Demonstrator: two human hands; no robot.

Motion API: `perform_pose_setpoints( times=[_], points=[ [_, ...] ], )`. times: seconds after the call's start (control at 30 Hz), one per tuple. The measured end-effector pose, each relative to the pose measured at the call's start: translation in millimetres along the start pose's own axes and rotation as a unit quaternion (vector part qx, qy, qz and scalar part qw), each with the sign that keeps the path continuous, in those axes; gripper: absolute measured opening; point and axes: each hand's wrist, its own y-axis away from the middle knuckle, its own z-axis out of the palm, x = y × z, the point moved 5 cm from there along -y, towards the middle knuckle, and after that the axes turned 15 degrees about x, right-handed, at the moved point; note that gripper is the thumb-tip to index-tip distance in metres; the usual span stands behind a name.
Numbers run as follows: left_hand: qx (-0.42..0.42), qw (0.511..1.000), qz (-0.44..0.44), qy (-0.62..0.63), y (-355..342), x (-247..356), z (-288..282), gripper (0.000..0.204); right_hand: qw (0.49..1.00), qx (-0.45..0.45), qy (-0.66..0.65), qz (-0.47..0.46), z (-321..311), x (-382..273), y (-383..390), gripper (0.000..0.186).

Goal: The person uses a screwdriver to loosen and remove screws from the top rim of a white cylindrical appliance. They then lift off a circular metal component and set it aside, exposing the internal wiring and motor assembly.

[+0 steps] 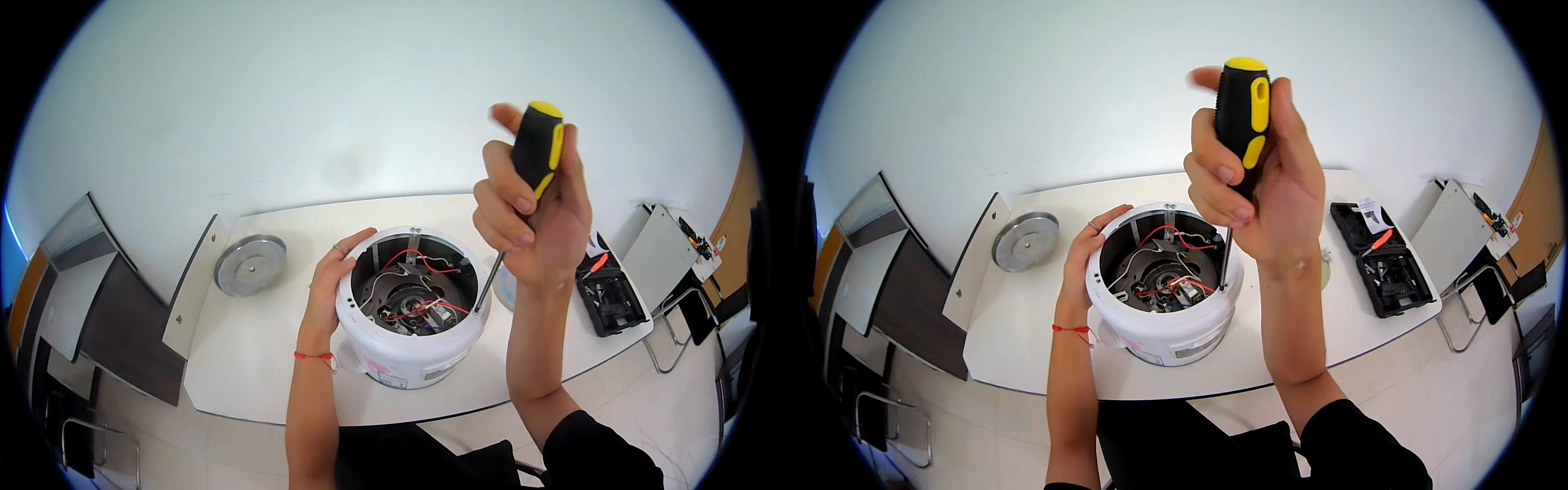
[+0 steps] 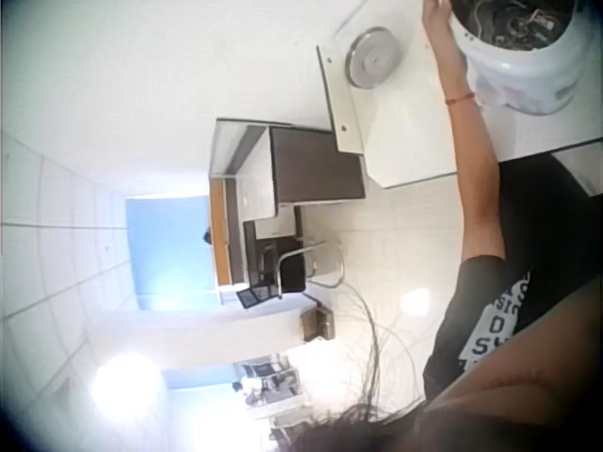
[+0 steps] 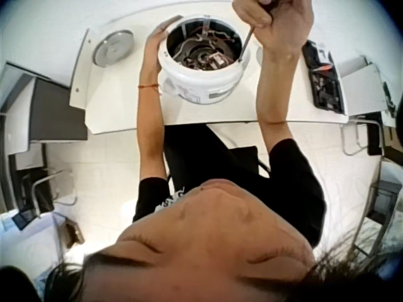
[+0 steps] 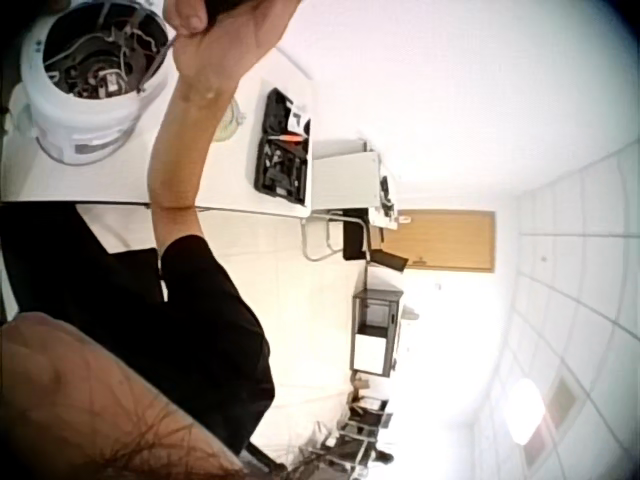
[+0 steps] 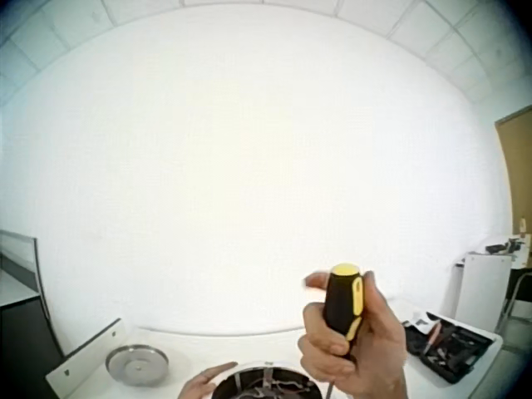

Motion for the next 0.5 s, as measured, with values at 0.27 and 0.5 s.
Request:
perform_pose_setpoints(
  times=[0.27,0.5],
  points=[
    [-0.019,0.999,0.025,0.029,2.6,1.8,5.7,0.075,0.997,0.022,0.078,-0.003,-5.3,7.4,-0.4,0.060],
    [-0.001,0.999,0.033,0.029,5.5,0.9,9.8,0.079,0.991,0.049,0.128,-0.003,-0.6,7.3,-3.8,0.068]
  ],
)
